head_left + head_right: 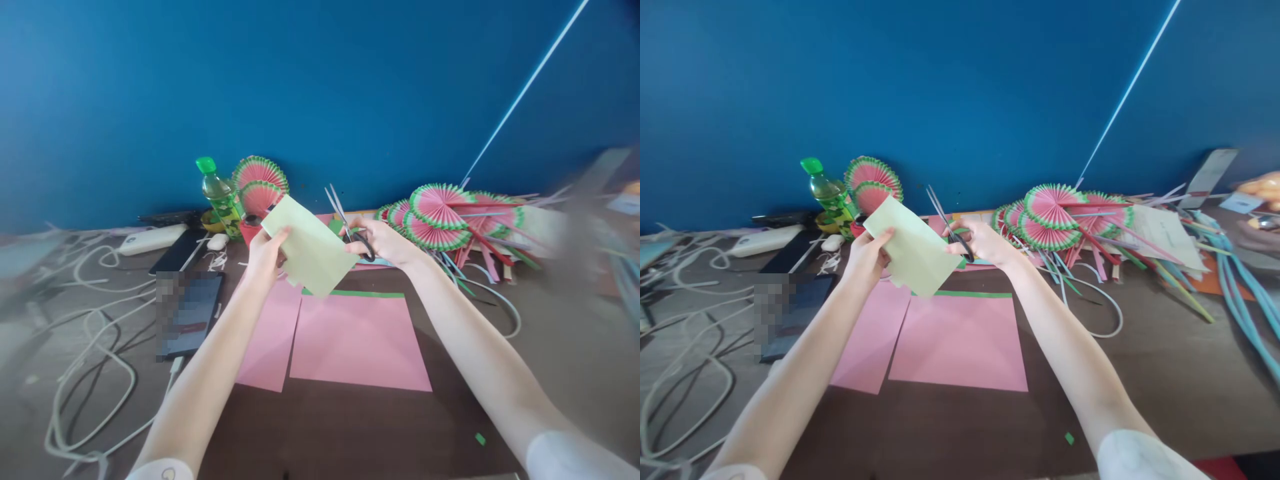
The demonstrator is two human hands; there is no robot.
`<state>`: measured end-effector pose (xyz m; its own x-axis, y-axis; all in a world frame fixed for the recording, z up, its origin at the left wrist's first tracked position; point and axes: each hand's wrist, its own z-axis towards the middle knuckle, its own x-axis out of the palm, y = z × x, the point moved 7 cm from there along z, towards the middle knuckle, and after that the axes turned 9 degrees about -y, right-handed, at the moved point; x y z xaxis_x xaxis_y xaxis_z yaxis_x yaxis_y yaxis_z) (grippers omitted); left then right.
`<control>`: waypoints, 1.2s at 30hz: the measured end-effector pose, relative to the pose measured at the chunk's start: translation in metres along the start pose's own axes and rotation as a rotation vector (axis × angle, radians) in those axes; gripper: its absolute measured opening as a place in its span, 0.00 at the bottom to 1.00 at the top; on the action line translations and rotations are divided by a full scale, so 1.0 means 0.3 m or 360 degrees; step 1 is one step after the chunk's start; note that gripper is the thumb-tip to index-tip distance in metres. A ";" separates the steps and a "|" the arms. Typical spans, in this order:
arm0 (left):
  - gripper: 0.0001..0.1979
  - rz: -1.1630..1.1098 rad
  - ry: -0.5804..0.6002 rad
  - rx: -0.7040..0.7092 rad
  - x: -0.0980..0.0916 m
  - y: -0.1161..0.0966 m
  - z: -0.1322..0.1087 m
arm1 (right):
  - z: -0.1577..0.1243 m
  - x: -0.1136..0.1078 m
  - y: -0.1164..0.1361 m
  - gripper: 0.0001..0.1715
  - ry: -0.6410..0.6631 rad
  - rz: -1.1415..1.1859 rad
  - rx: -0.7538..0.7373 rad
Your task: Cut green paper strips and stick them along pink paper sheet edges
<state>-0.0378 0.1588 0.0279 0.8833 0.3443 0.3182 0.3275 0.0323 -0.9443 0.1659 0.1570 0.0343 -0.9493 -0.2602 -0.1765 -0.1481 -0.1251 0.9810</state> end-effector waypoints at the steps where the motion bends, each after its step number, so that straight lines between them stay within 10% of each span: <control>1: 0.12 -0.0019 0.0028 -0.0034 0.006 0.005 -0.004 | 0.004 0.001 -0.011 0.24 -0.0004 0.0031 0.0029; 9: 0.08 -0.0068 0.0408 -0.0640 0.030 0.110 -0.031 | 0.026 -0.012 -0.065 0.22 -0.0098 0.0057 0.0103; 25: 0.13 -0.0053 0.0273 -0.0394 -0.106 0.089 0.105 | -0.087 -0.019 -0.073 0.22 0.0639 -0.0721 0.0391; 36: 0.17 -0.0095 0.0248 -0.0470 -0.085 0.089 0.089 | -0.061 0.030 -0.089 0.22 0.0563 -0.0743 0.0231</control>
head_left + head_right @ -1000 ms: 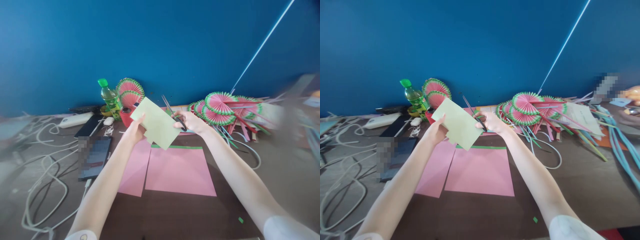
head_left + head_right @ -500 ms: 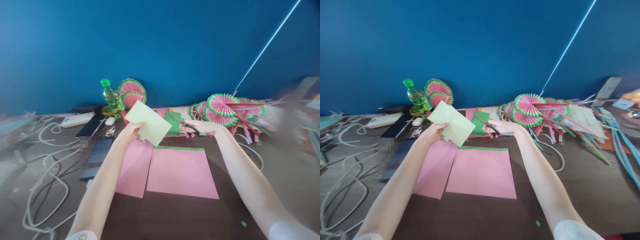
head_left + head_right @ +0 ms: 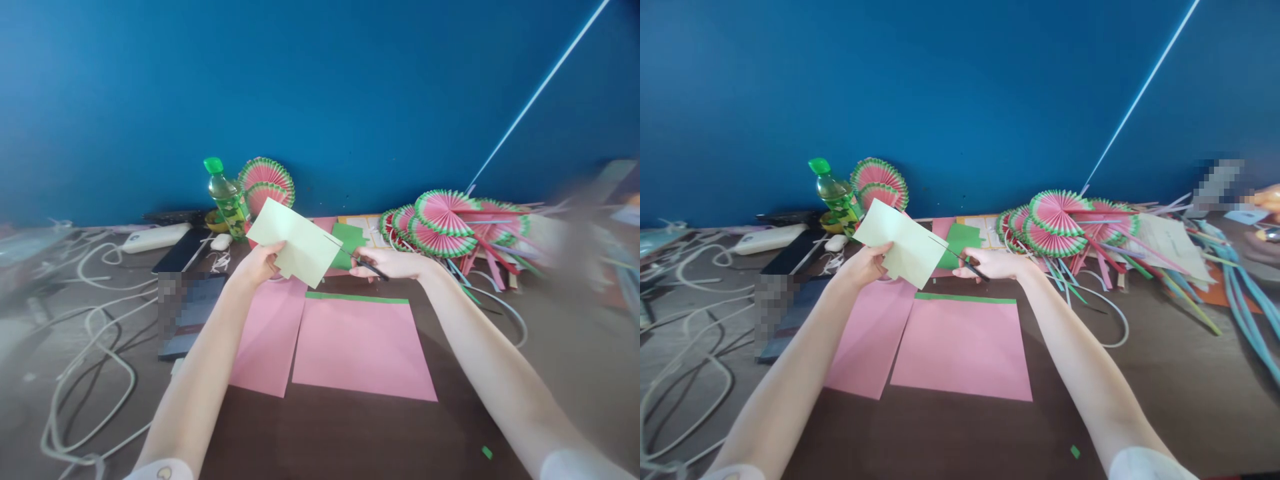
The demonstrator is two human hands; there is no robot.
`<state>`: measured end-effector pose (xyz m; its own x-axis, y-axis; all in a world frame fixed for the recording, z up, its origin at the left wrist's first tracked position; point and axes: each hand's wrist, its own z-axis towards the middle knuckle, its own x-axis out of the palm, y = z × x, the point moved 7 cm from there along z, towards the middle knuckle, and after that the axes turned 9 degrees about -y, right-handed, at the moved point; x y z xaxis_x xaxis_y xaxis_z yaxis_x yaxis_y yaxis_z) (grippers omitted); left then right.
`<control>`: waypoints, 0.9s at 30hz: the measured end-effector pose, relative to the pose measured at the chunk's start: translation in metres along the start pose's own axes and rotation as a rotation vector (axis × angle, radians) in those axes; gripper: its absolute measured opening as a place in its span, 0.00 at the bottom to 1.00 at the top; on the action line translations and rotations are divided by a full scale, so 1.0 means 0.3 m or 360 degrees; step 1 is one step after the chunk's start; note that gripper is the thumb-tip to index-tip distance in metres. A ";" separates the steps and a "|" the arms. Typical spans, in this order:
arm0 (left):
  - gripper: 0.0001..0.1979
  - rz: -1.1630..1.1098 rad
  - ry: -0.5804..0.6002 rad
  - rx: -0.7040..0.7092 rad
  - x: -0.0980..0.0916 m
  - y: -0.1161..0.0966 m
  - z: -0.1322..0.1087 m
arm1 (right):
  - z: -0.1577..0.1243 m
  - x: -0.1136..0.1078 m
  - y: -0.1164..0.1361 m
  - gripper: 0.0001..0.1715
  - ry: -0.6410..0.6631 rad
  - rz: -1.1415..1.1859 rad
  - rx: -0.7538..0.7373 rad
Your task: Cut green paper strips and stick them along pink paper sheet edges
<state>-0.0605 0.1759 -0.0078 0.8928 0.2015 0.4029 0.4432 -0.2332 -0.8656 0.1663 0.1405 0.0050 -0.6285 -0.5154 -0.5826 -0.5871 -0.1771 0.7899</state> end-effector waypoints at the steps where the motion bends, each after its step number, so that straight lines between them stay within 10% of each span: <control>1: 0.17 0.0008 0.0001 -0.0009 0.003 0.002 -0.001 | 0.001 -0.001 0.002 0.22 -0.0015 -0.0012 -0.0009; 27: 0.16 0.0097 -0.0009 -0.0049 -0.001 0.022 -0.001 | 0.017 0.003 -0.006 0.21 -0.0060 0.0146 -0.0077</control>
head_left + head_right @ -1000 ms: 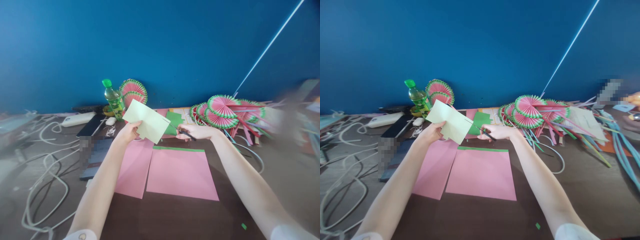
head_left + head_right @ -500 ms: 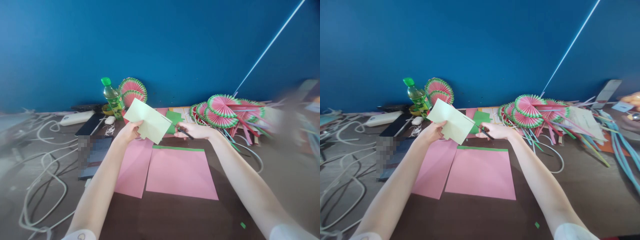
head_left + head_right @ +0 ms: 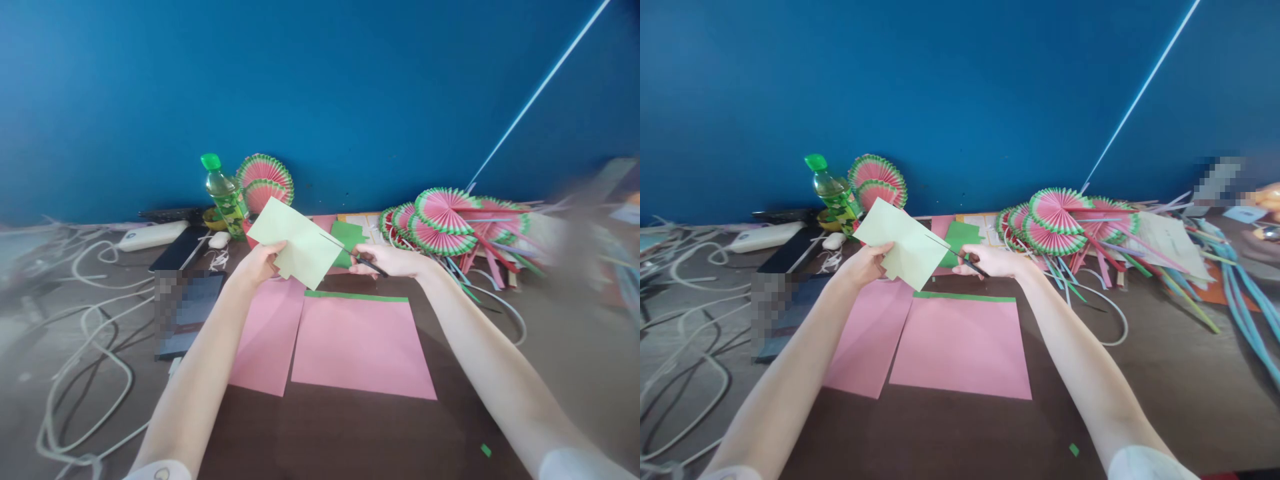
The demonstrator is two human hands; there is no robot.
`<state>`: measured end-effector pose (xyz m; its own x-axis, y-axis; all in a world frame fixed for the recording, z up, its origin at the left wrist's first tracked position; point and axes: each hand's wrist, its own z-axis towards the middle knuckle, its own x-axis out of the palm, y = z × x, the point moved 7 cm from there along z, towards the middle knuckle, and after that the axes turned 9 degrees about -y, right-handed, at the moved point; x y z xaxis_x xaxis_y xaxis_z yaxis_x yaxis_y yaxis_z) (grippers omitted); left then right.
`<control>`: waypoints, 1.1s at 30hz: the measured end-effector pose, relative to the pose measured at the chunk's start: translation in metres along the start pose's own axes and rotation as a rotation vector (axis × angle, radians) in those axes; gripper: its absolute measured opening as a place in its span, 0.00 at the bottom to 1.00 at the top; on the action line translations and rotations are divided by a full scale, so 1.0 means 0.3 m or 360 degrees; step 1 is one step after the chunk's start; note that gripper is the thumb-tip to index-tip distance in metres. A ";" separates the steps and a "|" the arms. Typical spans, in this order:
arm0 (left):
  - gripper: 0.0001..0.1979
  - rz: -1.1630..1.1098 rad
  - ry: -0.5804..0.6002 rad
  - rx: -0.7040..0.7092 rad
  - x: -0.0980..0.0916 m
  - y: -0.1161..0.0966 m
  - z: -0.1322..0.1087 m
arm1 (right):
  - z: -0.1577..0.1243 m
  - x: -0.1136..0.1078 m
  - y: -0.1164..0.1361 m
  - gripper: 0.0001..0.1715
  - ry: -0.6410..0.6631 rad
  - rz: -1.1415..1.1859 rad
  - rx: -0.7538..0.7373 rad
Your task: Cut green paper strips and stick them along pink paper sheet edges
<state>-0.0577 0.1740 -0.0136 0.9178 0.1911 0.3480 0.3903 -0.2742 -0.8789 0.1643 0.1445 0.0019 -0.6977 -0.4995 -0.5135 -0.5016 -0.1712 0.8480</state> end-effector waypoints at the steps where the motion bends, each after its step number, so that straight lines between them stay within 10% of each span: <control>1: 0.16 0.0003 0.0005 -0.0003 0.000 0.001 0.001 | 0.002 0.000 -0.001 0.21 -0.0007 0.0029 -0.0004; 33: 0.14 0.0131 -0.0138 -0.0084 0.004 0.004 -0.027 | -0.001 -0.020 0.005 0.14 -0.0143 -0.0007 0.0072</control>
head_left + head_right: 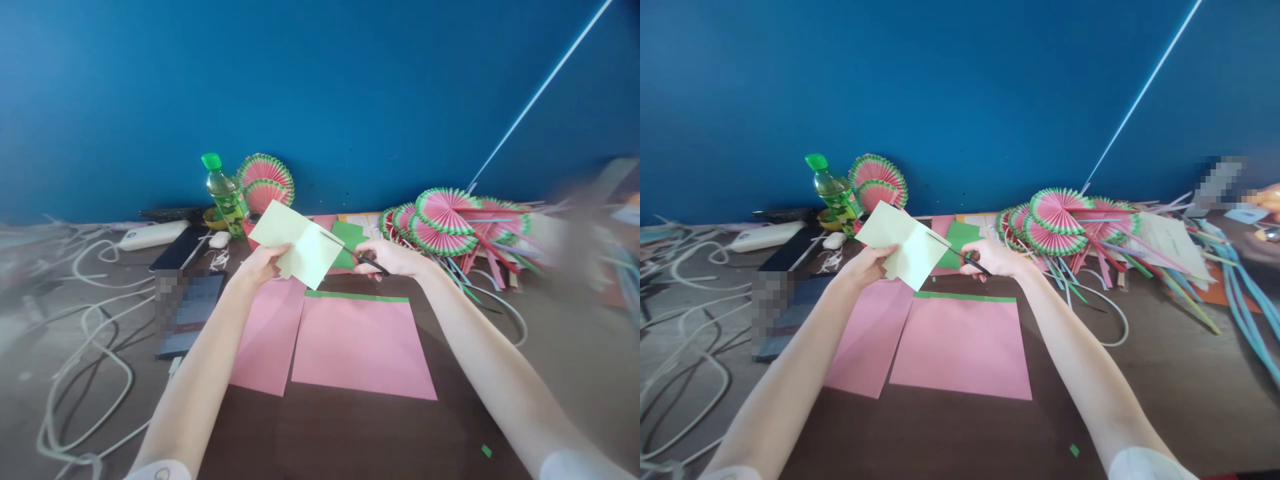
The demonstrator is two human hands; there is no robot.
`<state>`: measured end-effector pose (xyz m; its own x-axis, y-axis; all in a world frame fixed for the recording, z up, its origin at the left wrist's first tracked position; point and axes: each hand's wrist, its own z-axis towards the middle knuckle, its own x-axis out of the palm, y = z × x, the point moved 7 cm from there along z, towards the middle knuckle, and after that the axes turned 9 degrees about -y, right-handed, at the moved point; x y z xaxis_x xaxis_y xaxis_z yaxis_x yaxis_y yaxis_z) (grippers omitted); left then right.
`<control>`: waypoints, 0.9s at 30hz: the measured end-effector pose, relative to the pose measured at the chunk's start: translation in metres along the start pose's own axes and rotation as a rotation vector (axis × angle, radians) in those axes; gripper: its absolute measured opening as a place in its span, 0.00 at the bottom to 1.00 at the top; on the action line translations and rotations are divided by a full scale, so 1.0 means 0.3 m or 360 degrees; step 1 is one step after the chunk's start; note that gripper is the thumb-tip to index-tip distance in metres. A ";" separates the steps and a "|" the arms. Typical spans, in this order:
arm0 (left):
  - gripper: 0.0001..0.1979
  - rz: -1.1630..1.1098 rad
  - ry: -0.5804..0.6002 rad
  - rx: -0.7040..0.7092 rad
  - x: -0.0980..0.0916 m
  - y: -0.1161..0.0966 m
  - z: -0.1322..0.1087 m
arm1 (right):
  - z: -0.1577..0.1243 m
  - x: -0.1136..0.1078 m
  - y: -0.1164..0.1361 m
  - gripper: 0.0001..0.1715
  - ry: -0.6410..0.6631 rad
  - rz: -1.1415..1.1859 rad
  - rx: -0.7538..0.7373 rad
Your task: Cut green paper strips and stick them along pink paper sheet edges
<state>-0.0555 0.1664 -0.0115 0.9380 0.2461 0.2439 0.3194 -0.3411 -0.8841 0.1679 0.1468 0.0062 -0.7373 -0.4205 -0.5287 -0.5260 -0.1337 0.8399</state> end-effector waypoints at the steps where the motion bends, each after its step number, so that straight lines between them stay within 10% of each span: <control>1: 0.13 0.0000 0.0001 0.0009 0.000 0.000 0.001 | 0.001 0.001 -0.002 0.15 0.0003 0.0015 -0.0010; 27: 0.08 -0.0104 0.0239 -0.0046 0.081 0.051 -0.029 | -0.004 0.010 0.016 0.15 0.0031 0.0015 0.0005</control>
<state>-0.0266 0.1592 -0.0154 0.9239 0.1310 0.3595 0.3823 -0.3551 -0.8531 0.1638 0.1439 0.0088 -0.7340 -0.4393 -0.5180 -0.5201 -0.1269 0.8446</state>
